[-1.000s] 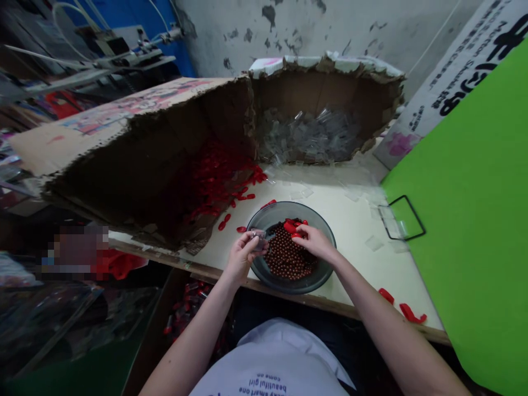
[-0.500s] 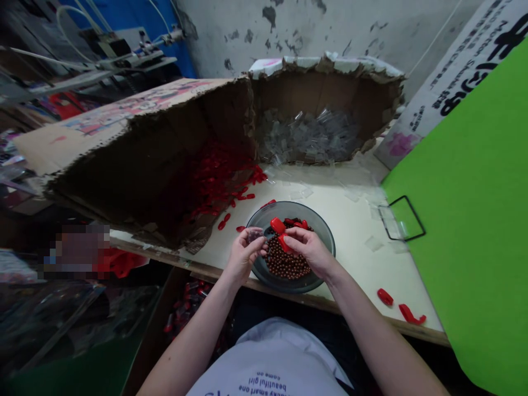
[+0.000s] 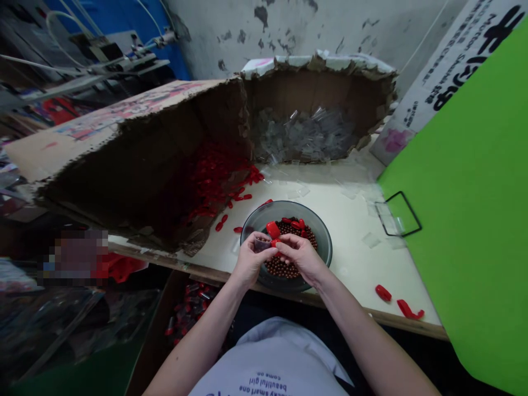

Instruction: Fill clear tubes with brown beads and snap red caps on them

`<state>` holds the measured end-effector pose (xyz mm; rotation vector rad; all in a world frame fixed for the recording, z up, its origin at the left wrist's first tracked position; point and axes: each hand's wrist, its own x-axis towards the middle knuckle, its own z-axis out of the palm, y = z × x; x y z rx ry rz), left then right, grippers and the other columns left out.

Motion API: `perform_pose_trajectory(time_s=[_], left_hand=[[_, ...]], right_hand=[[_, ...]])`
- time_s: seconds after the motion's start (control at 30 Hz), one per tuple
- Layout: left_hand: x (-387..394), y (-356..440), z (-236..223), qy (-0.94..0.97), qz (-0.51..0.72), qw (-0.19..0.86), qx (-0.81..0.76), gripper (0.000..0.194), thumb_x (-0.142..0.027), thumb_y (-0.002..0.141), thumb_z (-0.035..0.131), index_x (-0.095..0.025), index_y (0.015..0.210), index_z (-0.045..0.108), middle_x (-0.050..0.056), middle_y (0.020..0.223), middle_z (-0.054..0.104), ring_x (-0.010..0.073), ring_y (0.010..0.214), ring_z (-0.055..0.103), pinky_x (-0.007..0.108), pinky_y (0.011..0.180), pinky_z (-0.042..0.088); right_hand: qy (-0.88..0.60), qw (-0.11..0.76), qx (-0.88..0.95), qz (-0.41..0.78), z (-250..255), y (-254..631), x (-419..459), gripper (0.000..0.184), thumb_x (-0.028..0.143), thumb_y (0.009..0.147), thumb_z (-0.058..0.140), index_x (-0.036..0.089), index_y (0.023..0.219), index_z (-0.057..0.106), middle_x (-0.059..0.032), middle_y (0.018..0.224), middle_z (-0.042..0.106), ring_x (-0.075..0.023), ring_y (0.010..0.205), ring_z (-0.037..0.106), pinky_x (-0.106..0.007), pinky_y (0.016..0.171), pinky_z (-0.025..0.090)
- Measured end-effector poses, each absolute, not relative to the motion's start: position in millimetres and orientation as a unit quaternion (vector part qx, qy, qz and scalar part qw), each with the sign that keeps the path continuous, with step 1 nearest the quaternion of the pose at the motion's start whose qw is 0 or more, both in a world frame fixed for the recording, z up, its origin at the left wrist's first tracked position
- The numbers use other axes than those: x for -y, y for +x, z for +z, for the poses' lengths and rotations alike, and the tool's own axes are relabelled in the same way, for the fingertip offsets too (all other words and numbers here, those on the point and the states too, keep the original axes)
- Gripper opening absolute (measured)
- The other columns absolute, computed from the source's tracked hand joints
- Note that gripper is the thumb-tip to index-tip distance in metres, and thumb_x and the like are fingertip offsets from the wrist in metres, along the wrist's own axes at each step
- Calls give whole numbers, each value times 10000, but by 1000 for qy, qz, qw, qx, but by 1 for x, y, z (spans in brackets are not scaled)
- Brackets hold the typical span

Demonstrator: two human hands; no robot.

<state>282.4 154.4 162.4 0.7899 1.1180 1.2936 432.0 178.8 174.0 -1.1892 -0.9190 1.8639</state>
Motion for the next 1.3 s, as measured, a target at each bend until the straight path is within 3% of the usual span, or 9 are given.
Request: perform_pose_trajectory(time_s=[0.4,0.6,0.83,0.97,1.03,1.13,1.2,1.3], left_hand=[[-162,278,156,333,534,607,-486,378,-263,574,831,-169,825,565,-36,701,585,67,575,482,185,550,386],[-166,277,156,346,551,575,-495,304,-311,658,782,-168,860,607,-29,737,567,61,585,481,181,554,389],[-167,279,182,361,538,631,-428,381,-283,677,775,-195,1033,673,6,857,595,69,662,509,173,571,391],[-164,281,188,365,519,656,-408,339,-276,645,800,-174,950,693,-10,754,613,53,573,484,184,558,376],[-162,282,189,367,521,646,-420,325,-287,632,807,-163,909,691,-9,718,623,61,563,489,195,567,381],[-162,285,189,373,532,613,-450,305,-302,636,801,-156,879,687,2,728,643,84,603,518,209,604,398],[-162,288,190,381,540,587,-468,276,-298,650,788,-158,865,688,6,746,651,97,641,533,214,633,404],[-162,290,191,390,534,579,-476,242,-291,672,766,-163,861,685,9,769,652,108,669,536,219,651,402]], right_hand=[[-505,380,394,667,180,461,-192,384,389,630,822,168,914,688,25,675,608,-56,530,487,-176,469,356],[-492,356,436,665,189,475,-192,349,431,749,724,168,973,676,-7,784,627,-73,598,531,-191,529,423],[-441,264,450,730,199,470,-182,315,450,821,643,141,877,662,-14,736,608,-54,538,524,-156,463,393],[-395,192,427,790,202,468,-177,322,449,813,653,129,851,652,-4,678,583,-45,498,514,-138,426,370],[-396,192,428,789,203,466,-176,371,493,815,635,128,878,651,-14,690,592,-65,528,544,-154,455,420],[-429,254,461,735,204,460,-174,442,538,825,598,169,1068,618,-32,795,629,-112,652,597,-209,553,502],[-445,286,502,684,203,455,-173,456,493,808,641,223,1168,564,-33,906,649,-131,717,612,-243,605,523],[-468,307,581,591,200,450,-171,419,411,797,678,250,1167,564,-30,971,663,-164,796,637,-315,748,533]])
